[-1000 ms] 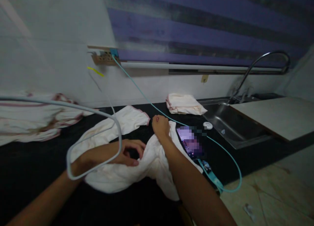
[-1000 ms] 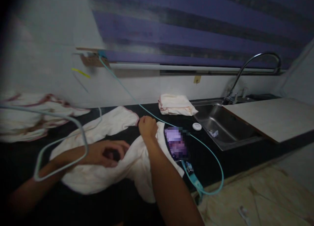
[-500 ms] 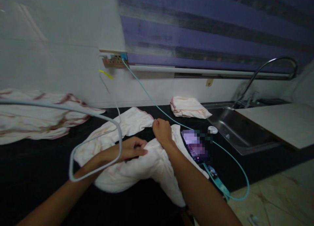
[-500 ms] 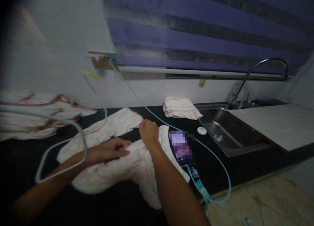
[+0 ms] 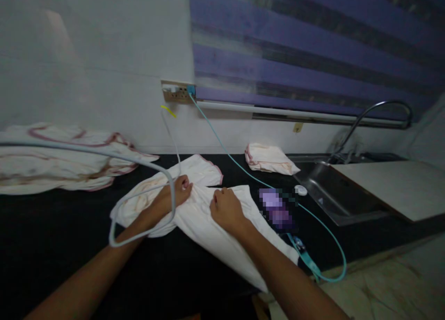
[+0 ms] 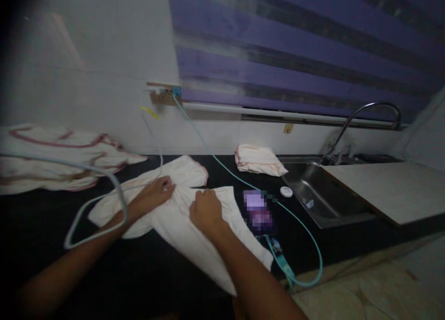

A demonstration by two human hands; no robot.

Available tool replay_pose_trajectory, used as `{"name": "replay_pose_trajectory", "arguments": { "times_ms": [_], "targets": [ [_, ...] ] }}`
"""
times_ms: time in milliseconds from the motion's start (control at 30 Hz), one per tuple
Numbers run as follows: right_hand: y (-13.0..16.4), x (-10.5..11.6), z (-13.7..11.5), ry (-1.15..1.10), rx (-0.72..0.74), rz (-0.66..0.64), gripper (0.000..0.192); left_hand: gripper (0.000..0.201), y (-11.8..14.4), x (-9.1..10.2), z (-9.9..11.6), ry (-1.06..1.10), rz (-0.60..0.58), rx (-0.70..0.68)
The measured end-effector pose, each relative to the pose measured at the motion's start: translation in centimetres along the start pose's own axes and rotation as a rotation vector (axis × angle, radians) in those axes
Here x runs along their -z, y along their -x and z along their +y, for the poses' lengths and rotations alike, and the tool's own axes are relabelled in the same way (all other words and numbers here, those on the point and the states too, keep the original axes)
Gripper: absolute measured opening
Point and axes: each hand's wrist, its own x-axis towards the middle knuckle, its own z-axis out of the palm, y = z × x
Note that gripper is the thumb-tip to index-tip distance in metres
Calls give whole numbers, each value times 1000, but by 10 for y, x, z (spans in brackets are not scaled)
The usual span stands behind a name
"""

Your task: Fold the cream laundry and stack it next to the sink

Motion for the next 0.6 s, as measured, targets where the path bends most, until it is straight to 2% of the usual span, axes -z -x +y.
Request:
{"name": "replay_pose_trajectory", "arguments": {
  "times_ms": [133,233,300,433,533,600],
  "targets": [
    [15,-2,10,27,119,2,34,22,2,6,-1,-191,117,-144],
    [16,-8,19,55,74,46,44,27,7,15,21,-209,101,-257],
    [11,-13,24,76,2,47,49,32,14,16,43,-193,-49,-332],
    [-2,-18,31,61,-40,23,55,38,38,17,93,-187,-484,-454],
    [-6,-17,34,49,-40,36,50,47,57,25,120,-131,-720,-389],
    [-6,-16,36,40,-25,37,46,59,63,31,128,-48,-918,-295]
  ]
}}
